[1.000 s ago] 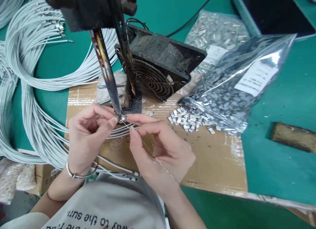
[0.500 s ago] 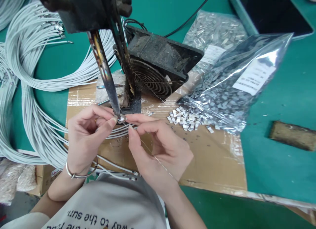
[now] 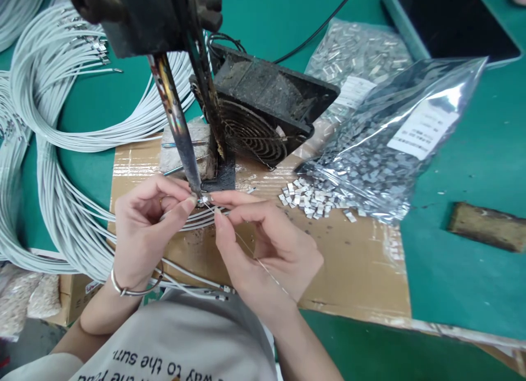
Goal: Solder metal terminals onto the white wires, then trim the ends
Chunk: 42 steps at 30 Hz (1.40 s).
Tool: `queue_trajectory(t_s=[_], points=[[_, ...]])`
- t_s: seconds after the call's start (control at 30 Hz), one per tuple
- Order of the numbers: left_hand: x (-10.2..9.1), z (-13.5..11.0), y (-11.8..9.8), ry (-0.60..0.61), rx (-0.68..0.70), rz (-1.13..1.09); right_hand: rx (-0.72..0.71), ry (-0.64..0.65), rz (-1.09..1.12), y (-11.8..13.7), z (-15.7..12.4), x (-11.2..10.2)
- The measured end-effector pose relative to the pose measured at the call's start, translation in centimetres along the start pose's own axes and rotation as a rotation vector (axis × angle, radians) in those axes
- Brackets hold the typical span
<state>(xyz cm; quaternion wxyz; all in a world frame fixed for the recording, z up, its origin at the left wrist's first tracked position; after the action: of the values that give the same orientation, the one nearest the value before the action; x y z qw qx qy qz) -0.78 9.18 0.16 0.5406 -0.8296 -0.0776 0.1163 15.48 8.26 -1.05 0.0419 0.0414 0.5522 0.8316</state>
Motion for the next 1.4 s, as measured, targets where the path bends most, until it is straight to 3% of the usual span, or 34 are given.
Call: queue_trajectory(t_s=[0.43, 1.4], points=[[-0.23, -0.04, 0.05, -0.01, -0.002, 0.007, 0.02, -0.005, 0.049, -0.32, -0.02, 0.16], [-0.07, -0.29, -0.09, -0.028, 0.03, 0.02, -0.009, -0.027, -0.106, -0.01, -0.15, 0.17]])
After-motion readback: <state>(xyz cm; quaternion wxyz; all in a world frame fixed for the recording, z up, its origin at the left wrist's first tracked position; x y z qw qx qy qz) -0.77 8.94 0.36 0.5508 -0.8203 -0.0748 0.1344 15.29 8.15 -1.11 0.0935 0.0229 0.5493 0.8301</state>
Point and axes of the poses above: each hand's wrist, its own z-axis towards the middle knuckle, its own x-axis out of the palm, y = z × x, the point moved 5 cm from there along z, towards the middle knuckle, and after that the axes turned 14 degrees about -x, right-handed, at the moved point
